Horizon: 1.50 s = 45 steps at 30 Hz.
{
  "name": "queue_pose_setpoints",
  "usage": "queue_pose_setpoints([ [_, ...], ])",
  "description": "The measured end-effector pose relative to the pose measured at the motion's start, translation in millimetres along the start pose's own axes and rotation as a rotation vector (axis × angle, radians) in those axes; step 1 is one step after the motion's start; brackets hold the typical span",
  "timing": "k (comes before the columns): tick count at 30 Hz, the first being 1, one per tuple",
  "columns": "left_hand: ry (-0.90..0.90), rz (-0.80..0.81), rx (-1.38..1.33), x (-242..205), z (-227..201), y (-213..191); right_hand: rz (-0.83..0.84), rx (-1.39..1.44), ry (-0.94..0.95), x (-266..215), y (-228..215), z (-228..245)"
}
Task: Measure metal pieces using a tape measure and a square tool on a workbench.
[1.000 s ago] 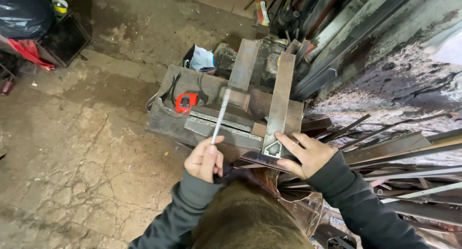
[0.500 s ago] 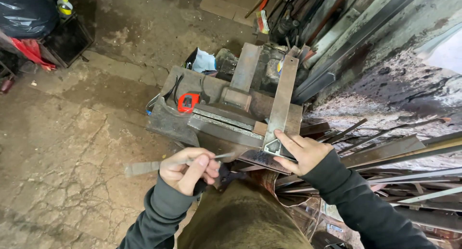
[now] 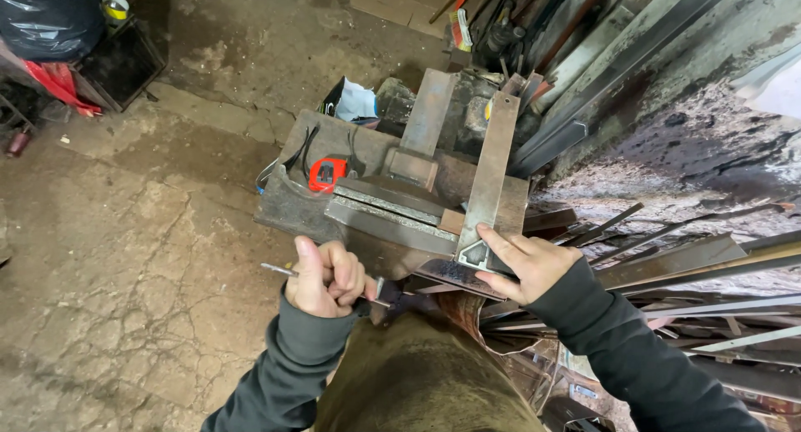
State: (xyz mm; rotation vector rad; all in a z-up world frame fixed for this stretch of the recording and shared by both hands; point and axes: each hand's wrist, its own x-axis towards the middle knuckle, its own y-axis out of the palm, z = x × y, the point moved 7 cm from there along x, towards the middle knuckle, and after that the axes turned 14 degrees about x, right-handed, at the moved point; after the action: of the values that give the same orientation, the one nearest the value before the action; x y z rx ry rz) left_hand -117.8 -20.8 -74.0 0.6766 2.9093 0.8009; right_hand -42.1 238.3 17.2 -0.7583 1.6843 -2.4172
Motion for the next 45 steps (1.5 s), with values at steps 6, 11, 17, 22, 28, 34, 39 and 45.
queue_pose_setpoints([
  [6,0.067,0.002,-0.237,23,-15,39,0.051,-0.053,0.042,3,1,2],
  [11,0.014,-0.131,-0.259,44,3,46,0.057,-0.013,0.061,1,1,0],
  [17,0.018,-0.047,-0.219,54,15,48,0.056,0.009,0.071,1,4,-3],
  [22,-0.044,0.058,0.346,30,18,63,0.104,-0.019,0.095,3,3,-3],
  [28,-0.444,-0.02,0.378,-59,109,13,0.057,0.006,0.086,2,2,-1],
  [34,-0.252,-0.284,0.467,-116,111,-58,0.048,0.048,0.073,3,1,-1],
  [39,0.05,0.002,0.601,-120,62,-63,0.057,0.038,0.079,3,2,-1],
  [45,-0.093,-0.259,1.772,-144,64,-147,0.032,0.002,0.064,3,-1,2],
])
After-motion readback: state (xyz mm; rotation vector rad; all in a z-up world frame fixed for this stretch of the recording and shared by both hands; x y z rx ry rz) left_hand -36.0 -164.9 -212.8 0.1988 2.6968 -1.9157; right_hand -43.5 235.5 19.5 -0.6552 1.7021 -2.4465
